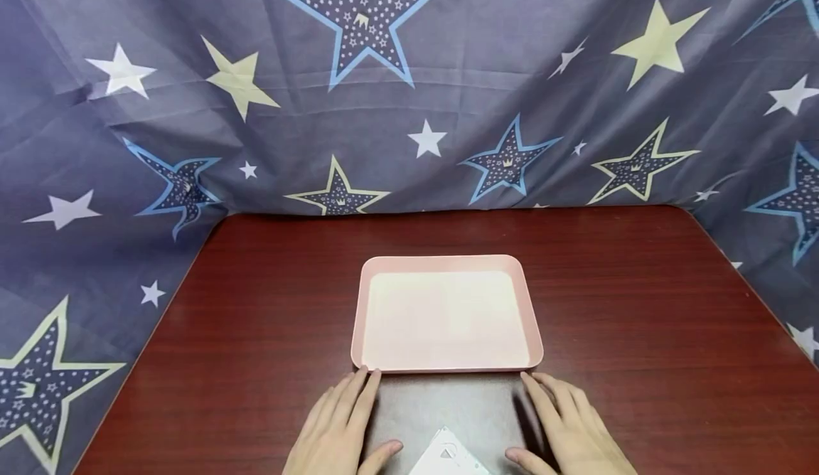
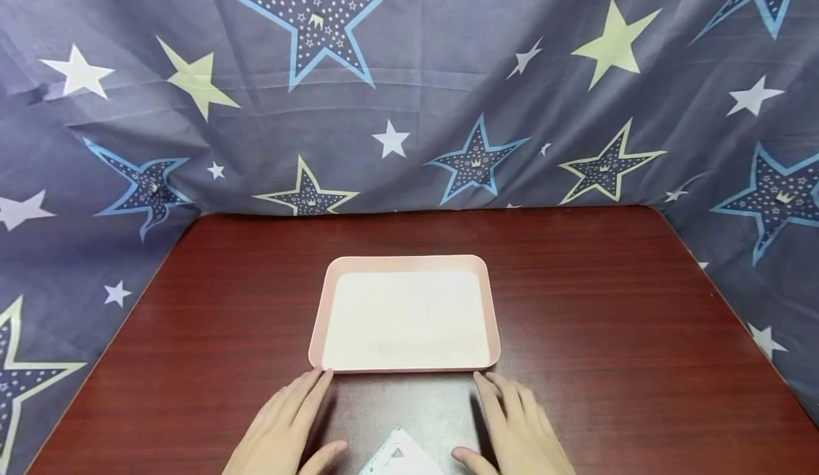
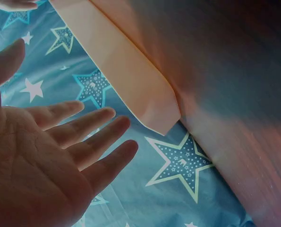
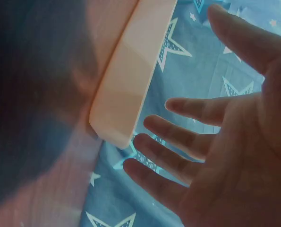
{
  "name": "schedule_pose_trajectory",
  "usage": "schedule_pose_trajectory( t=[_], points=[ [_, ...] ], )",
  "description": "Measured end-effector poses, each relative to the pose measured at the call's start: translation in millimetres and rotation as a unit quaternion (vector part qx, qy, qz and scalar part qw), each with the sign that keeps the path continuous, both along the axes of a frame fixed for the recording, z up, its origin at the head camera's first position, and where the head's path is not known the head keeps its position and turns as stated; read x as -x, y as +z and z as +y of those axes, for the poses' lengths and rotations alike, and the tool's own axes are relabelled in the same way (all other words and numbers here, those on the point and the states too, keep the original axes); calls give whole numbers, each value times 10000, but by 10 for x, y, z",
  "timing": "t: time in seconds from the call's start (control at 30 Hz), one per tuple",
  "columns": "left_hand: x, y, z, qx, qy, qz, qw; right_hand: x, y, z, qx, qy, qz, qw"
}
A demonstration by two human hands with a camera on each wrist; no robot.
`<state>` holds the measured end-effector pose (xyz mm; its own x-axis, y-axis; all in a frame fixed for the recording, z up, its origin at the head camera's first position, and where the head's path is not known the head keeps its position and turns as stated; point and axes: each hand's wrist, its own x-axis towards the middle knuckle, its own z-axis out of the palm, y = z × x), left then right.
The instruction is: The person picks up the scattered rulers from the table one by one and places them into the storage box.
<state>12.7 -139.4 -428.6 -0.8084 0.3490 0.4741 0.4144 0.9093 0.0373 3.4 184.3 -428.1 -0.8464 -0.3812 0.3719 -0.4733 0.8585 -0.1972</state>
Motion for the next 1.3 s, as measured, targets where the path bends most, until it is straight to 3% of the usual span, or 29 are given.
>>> schedule_pose_trajectory(
  t=[0.13, 0.33, 0.4, 0.63, 0.83, 1.13, 1.3],
  points=[
    [-28, 3, 44, 150, -4, -255, 9996, -2, -53, -64, -184, 159, -26, 9997],
    [-77, 27, 129, 230, 138, -1277, 9914, -14, -68, -128, -40, 302, -508, 9982],
    [-83, 23, 146, 276, 70, -1421, 9894, -5, -72, -141, -49, 398, -703, 9967],
    [-92, -26, 158, 380, -259, -1048, 9934, 0, -105, -224, -176, 725, -1795, 9809],
    [-85, -29, 168, 388, -449, -963, 9936, -2, -130, -266, -145, 944, -1607, 9824],
    [-93, 9, 221, 281, -617, -1475, 9867, 5, -105, -286, -207, 1208, -1668, 9784],
    [-99, -22, 249, 306, -704, -1029, 9917, 8, -112, -280, -183, 1378, -1710, 9754]
  ],
)
